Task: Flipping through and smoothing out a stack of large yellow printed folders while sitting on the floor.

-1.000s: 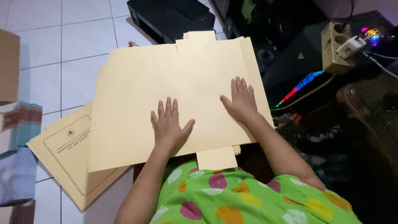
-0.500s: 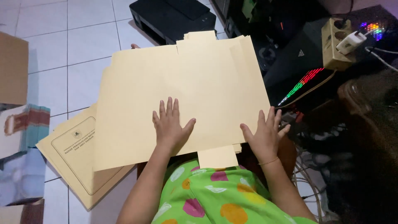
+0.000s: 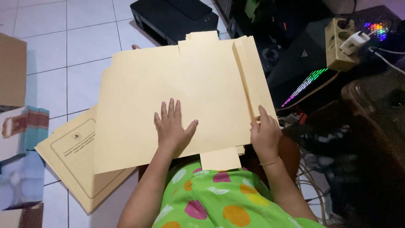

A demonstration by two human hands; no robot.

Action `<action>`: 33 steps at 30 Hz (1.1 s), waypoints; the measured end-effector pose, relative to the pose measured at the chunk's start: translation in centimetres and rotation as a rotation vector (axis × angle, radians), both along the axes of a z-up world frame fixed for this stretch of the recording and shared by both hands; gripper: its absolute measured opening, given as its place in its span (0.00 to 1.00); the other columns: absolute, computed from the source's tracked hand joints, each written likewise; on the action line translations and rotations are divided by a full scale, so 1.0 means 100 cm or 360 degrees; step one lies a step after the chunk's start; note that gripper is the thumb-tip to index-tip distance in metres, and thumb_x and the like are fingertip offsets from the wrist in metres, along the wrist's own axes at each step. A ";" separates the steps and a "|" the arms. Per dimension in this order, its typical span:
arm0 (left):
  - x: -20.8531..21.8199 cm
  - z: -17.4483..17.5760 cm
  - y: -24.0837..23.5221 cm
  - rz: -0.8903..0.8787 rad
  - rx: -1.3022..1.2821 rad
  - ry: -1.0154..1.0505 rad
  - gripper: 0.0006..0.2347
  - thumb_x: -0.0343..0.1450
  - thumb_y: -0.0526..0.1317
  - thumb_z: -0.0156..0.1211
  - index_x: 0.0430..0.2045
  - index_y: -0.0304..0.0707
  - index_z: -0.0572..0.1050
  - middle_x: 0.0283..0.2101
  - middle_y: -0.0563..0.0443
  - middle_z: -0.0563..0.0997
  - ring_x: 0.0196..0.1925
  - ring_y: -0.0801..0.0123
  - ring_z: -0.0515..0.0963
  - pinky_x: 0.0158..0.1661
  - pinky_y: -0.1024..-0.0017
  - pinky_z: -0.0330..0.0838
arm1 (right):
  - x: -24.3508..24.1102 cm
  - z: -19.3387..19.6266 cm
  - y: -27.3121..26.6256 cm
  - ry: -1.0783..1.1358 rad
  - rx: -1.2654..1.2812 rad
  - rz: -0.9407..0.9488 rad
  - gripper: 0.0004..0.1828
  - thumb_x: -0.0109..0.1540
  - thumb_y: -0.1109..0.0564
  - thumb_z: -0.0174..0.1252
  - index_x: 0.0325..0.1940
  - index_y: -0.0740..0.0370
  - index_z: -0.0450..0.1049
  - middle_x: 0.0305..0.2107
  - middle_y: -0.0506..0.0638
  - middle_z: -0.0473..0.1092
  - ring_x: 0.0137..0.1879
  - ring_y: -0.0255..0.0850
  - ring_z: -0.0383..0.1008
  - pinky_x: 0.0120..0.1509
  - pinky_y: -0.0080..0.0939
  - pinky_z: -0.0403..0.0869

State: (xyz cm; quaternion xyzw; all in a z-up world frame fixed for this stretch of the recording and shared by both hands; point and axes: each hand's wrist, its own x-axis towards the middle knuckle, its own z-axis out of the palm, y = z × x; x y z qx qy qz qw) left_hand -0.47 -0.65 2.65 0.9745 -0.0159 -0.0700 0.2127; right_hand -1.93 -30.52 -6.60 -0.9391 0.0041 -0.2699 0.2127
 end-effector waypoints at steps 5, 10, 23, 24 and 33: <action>0.002 -0.002 0.001 -0.0004 0.0024 0.0017 0.38 0.72 0.63 0.45 0.73 0.36 0.53 0.78 0.39 0.49 0.80 0.46 0.41 0.72 0.40 0.33 | 0.007 -0.035 -0.008 0.0076 -0.0181 0.0092 0.20 0.63 0.46 0.60 0.58 0.51 0.78 0.42 0.50 0.73 0.51 0.49 0.75 0.55 0.48 0.73; 0.001 -0.001 0.002 -0.0007 -0.0004 0.0047 0.38 0.72 0.63 0.43 0.73 0.36 0.52 0.78 0.39 0.47 0.80 0.46 0.39 0.72 0.41 0.32 | -0.001 0.025 0.029 0.0843 -0.0288 0.0364 0.53 0.66 0.24 0.40 0.77 0.72 0.48 0.72 0.75 0.48 0.80 0.68 0.42 0.77 0.73 0.42; 0.002 0.006 0.000 -0.0030 0.0051 0.0124 0.38 0.73 0.65 0.39 0.74 0.37 0.48 0.79 0.40 0.44 0.80 0.47 0.37 0.72 0.42 0.30 | 0.256 0.028 0.039 0.0937 -0.0597 0.0452 0.56 0.66 0.17 0.23 0.81 0.62 0.43 0.78 0.59 0.40 0.83 0.52 0.36 0.83 0.60 0.38; 0.002 0.010 -0.001 -0.0015 0.0025 0.0150 0.38 0.73 0.64 0.40 0.74 0.38 0.48 0.79 0.41 0.44 0.80 0.48 0.36 0.72 0.42 0.30 | 0.277 0.026 0.038 0.0964 -0.0603 0.0408 0.57 0.65 0.16 0.19 0.81 0.62 0.40 0.78 0.59 0.39 0.83 0.51 0.35 0.83 0.60 0.38; 0.005 0.001 -0.001 0.0000 0.0056 0.0104 0.38 0.72 0.63 0.42 0.74 0.37 0.49 0.78 0.39 0.46 0.80 0.47 0.38 0.71 0.40 0.32 | 0.139 0.054 0.044 0.0907 -0.0511 0.0387 0.49 0.69 0.26 0.28 0.79 0.67 0.47 0.76 0.64 0.45 0.82 0.56 0.40 0.81 0.62 0.43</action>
